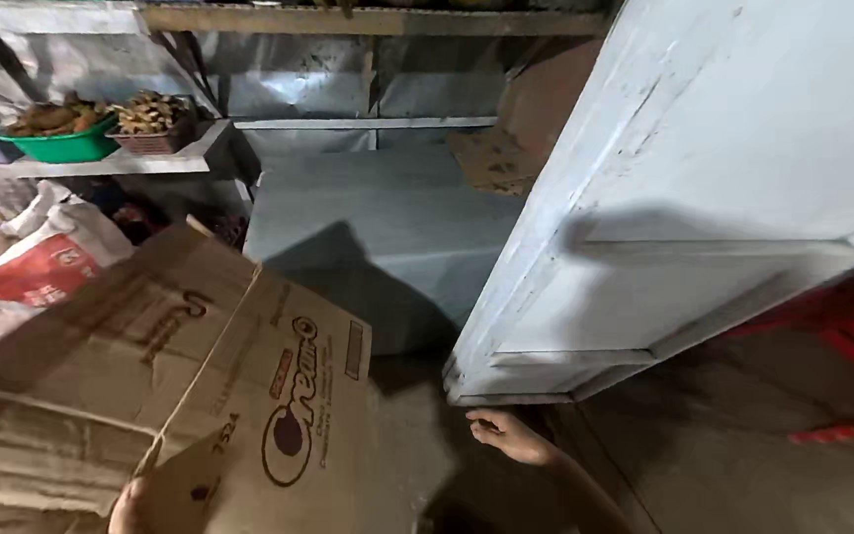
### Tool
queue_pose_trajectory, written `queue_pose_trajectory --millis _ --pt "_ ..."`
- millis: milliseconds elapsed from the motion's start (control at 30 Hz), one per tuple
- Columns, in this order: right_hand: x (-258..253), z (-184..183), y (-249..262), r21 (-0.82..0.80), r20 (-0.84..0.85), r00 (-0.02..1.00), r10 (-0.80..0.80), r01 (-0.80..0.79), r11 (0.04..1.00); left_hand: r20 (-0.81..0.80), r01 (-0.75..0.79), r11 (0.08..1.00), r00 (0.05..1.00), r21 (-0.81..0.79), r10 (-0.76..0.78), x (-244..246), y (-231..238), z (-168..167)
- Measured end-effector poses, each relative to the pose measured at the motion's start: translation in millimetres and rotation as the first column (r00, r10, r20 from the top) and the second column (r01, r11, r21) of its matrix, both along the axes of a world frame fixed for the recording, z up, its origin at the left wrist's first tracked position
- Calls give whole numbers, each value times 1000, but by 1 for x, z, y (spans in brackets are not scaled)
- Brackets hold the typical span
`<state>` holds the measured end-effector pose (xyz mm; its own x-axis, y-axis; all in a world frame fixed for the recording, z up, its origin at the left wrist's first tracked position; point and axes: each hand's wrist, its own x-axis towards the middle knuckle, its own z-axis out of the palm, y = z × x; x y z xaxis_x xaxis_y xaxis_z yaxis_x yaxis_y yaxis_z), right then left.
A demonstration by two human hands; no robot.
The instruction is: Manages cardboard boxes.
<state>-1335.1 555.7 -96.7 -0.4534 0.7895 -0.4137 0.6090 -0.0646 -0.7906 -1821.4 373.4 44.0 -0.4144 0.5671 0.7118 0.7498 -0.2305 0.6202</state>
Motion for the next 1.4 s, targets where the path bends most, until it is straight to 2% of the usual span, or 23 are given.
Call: queue_pose_trajectory --millis 67,167,267,367,400,433,467,533,567,633,700,733,800,867,933,1067,1133,1167,1233,1300,1367,1400 --pt "2 -1 16 46 -19 999 36 -35 998 -192 -14 999 981 50 23 -7 60 30" --pt "2 4 50 -4 5 999 -50 50 999 -436 -7 991 898 135 66 -20 165 58" --pt "1 7 111 -21 23 990 -136 137 990 -560 57 988 828 146 35 -7 279 85" --pt "-10 16 172 9 -88 960 -267 268 963 -645 154 985 761 74 -70 6 390 94" --pt "-15 22 194 42 -112 958 -265 271 962 -666 176 984 736 13 -123 6 426 90" --pt "-20 28 217 88 -128 961 -243 255 963 -666 181 976 715 -120 -215 5 457 83" --pt "-28 36 240 130 -136 968 -213 230 964 -623 163 939 712 -301 -323 3 483 75" --pt "-47 58 276 119 -143 971 -191 208 971 -541 40 818 731 -574 -416 -1 524 48" --pt "-59 69 286 116 -150 969 -198 216 969 -537 -7 791 738 -612 -409 -5 533 32" --pt "-79 87 308 187 -178 962 -209 242 952 -600 -59 837 725 -544 -339 -10 547 19" --pt "-91 96 339 241 -166 964 -208 245 939 -694 -15 947 685 -320 -223 -8 573 15" --pt "-98 98 345 210 -144 966 -215 242 947 -719 2 969 670 -246 -184 -6 579 9" --pt "-113 106 361 175 -97 967 -237 251 952 -721 -30 966 672 -258 -171 5 586 11" --pt "-123 123 378 193 -30 956 -292 292 937 -723 -129 926 665 -355 -185 24 597 28" --pt "-137 141 381 169 -4 933 -361 356 919 -700 -118 899 672 -422 -240 29 604 36" --pt "-144 163 411 146 -63 883 -466 470 871 -682 0 968 709 -252 -177 26 637 16" --pt "-136 154 435 150 -85 834 -546 552 820 -663 38 975 728 -218 -176 26 647 13" --pt "-128 148 449 150 -40 811 -583 582 799 -662 55 971 723 -232 -199 26 650 14" --pt "-111 145 476 155 87 744 -662 647 747 -696 95 965 676 -244 -242 26 654 16" --pt "-94 143 511 158 139 621 -772 755 636 -756 83 961 601 -262 -258 23 656 16" --pt "-60 119 556 220 28 556 -831 807 548 -764 54 951 582 -304 -277 21 656 16" --pt "-41 109 583 264 1 565 -825 795 545 -760 45 948 587 -315 -280 22 657 17"
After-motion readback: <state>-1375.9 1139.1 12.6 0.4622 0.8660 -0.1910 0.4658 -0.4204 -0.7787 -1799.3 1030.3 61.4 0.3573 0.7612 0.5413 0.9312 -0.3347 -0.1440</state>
